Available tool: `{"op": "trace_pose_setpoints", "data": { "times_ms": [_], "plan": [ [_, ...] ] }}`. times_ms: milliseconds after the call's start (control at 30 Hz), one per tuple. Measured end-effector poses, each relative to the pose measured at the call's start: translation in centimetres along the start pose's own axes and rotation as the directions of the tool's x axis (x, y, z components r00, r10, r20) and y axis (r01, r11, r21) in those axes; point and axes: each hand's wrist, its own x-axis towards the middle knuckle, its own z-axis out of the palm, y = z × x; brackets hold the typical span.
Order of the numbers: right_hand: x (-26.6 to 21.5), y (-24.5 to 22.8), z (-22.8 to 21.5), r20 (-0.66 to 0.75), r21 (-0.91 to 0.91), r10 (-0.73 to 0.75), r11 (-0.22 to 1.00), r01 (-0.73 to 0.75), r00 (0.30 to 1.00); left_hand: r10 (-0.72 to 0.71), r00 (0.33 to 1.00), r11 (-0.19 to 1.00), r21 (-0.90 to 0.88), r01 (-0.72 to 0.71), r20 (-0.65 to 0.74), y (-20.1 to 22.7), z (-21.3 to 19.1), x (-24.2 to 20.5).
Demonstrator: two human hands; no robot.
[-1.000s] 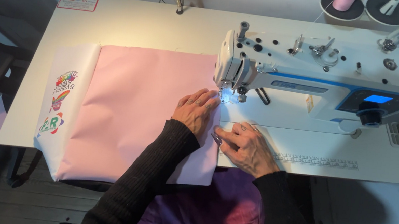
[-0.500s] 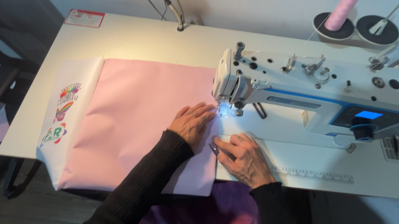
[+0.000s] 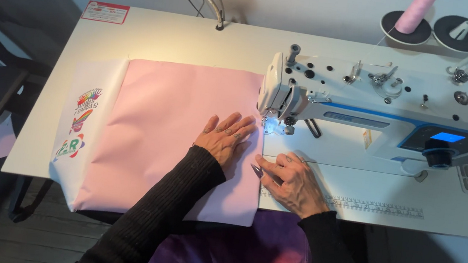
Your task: Sewing the edges of a pink and black bag using an industrial sewing machine.
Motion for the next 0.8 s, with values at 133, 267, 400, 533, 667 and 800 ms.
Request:
{"op": "trace_pose_setpoints", "data": {
  "times_ms": [133, 267, 400, 533, 667, 800],
  "plan": [
    [-0.7, 0.0, 0.0, -0.004, -0.015, -0.028, 1.000, 0.027, 1.000, 0.017, 0.989, 0.999, -0.042, -0.011, 0.149, -2.8, 1.3, -0.4],
    [-0.3, 0.5, 0.2, 0.003, -0.024, -0.070, 0.997, 0.070, 0.998, -0.315, 0.948, 0.949, 0.019, 0.314, 0.051, -7.0, -8.0, -7.1],
    [0.0, 0.0, 0.1, -0.016, -0.022, -0.110, 0.994, 0.110, 0.994, -0.762, 0.468, 0.492, 0.071, 0.868, -0.448, -16.4, -8.3, -14.2],
    [0.9, -2.7, -0.9, 0.025, 0.005, -0.023, 1.000, 0.023, 0.999, -0.770, 0.550, 0.561, 0.068, 0.825, -0.322, -18.8, -5.4, -14.5],
    [0.1, -1.8, -0.3, 0.008, 0.008, 0.008, 1.000, -0.008, 1.000, -0.877, 0.438, 0.436, 0.057, 0.898, -0.196, -19.4, -5.1, -14.1],
    [-0.3, -1.6, -0.3, 0.000, -0.084, -0.022, 0.996, 0.022, 1.000, -0.814, 0.500, 0.487, 0.120, 0.865, -0.294, -17.9, -8.7, -12.6]
  ]
}}
